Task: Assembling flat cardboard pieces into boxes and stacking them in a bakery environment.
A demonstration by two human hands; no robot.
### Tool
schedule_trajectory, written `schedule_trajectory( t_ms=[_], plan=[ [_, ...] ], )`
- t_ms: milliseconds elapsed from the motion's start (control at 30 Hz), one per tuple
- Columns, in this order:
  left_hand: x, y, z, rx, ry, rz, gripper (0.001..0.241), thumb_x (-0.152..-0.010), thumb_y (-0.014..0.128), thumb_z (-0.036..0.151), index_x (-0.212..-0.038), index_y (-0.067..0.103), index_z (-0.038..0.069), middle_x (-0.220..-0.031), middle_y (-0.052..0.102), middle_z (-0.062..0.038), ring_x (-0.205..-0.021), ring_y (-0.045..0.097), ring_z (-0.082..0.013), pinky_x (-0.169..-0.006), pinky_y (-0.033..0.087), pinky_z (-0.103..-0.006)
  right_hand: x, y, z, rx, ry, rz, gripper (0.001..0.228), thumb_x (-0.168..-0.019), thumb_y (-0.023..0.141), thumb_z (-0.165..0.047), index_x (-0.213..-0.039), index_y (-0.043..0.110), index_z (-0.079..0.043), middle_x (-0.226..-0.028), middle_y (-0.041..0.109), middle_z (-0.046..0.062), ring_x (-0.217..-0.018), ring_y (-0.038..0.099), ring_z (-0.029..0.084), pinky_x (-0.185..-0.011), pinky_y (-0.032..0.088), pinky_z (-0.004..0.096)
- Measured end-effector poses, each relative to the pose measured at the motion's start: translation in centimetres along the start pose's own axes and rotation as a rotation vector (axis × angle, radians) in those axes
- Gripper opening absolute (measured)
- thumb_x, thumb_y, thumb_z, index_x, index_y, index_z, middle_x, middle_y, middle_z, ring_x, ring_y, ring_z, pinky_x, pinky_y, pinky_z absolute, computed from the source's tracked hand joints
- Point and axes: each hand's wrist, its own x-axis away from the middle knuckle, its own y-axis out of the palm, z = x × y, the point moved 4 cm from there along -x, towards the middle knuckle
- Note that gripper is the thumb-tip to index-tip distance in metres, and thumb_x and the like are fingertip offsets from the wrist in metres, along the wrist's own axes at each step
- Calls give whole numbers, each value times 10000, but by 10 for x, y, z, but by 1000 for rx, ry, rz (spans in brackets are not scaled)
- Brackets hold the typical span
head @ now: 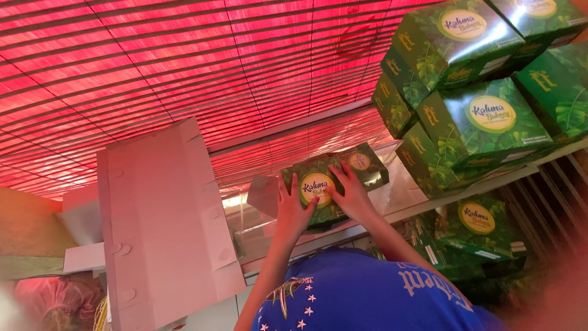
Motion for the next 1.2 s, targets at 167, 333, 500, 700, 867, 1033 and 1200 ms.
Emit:
schedule_trajectory(
  t_ms=[167,333,500,700,867,1033,1200],
  plan=[
    [4,1,-1,-14,85,63,948,-842,780,442,-1600,299,137,-1692,24,-216,-1482,235,-534,-1125,383,-552,8,0,-11,29,-27,86,595,-943,682,-308,-1488,511,-138,-1618,329,235,-1468,373,407,-1141,381,449],
    [5,5,-9,17,136,88,920,-862,774,404,-1600,296,134,-1698,31,-221,-1503,235,-504,-1156,366,-539,13,-1,-12,29,-21,122,573,-938,671,-286,-1476,536,-143,-1609,363,213,-1452,410,383,-1121,409,437],
    [8,5,-16,174,159,167,953,-906,741,302,-1632,174,55,-1678,199,-252,-1540,253,-421,-1195,316,-486,15,-6,-19,-26,8,151,531,-943,672,-276,-1452,564,-170,-1580,425,201,-1413,468,362,-1042,471,413],
    [1,20,-43,472,21,192,928,-919,689,263,-1613,129,6,-1597,369,-245,-1445,436,-349,-1143,384,-389,20,-5,-10,-49,-43,222,474,-967,681,-253,-1428,614,-166,-1526,493,226,-1363,531,371,-1036,481,401],
    [-2,29,-59,716,-56,55,765,-953,654,195,-1587,260,28,-1551,471,-186,-1400,506,-276,-1134,411,-371,19,6,18,-116,29,200,453,-968,668,-239,-1413,617,-169,-1540,502,192,-1214,595,305,-924,508,364],
    [2,38,-64,964,-156,-24,661,-993,603,148,-1573,300,52,-1566,455,-130,-1416,469,-226,-1136,390,-361,25,39,121,-425,32,371,413,-1005,734,-226,-1325,554,-38,-1315,572,213,-1146,601,251,-967,524,334],
    [20,45,-52,885,-223,-123,658,-984,563,182,-1581,309,70,-1556,485,-128,-1398,480,-234,-1132,384,-359,77,-12,69,-896,129,-77,620,-957,681,-293,-1480,419,-89,-1485,509,133,-1399,458,240,-1137,375,372]
  ],
)
